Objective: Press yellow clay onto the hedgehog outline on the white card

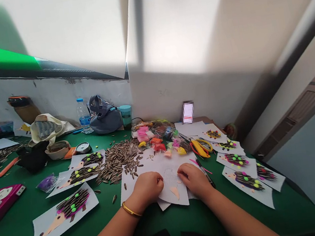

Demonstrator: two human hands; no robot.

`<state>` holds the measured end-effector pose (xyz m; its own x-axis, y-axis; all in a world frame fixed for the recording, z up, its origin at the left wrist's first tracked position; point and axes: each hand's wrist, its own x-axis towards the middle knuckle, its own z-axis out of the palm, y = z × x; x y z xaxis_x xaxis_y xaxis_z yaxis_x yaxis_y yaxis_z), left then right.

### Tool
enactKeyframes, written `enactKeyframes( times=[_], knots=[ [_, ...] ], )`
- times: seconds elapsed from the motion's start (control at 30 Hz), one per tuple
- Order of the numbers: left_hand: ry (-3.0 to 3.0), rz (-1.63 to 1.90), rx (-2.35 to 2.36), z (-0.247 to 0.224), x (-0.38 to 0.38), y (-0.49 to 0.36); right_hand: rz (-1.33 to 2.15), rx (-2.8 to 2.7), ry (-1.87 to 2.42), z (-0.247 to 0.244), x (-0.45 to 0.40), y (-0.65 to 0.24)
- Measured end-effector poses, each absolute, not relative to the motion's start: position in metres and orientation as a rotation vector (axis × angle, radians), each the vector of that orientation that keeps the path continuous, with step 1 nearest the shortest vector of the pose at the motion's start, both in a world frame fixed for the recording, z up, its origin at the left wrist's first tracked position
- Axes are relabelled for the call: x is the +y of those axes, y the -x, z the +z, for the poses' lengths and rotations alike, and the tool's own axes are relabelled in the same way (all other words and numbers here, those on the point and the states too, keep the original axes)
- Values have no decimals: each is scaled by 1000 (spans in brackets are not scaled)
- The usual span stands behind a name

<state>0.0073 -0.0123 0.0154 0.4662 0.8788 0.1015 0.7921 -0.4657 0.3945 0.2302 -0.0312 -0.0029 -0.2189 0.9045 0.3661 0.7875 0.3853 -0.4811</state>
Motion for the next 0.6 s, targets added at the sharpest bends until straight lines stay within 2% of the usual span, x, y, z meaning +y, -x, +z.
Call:
enactKeyframes(
  times=[0.23, 0.6],
  knots=[
    [-2547, 665, 1247, 14, -9, -4, 254, -2055, 1449, -3, -29, -229],
    [-2599, 558, 1221, -2, -7, -2, 166, -2094, 1463, -2, -26, -222]
  ],
)
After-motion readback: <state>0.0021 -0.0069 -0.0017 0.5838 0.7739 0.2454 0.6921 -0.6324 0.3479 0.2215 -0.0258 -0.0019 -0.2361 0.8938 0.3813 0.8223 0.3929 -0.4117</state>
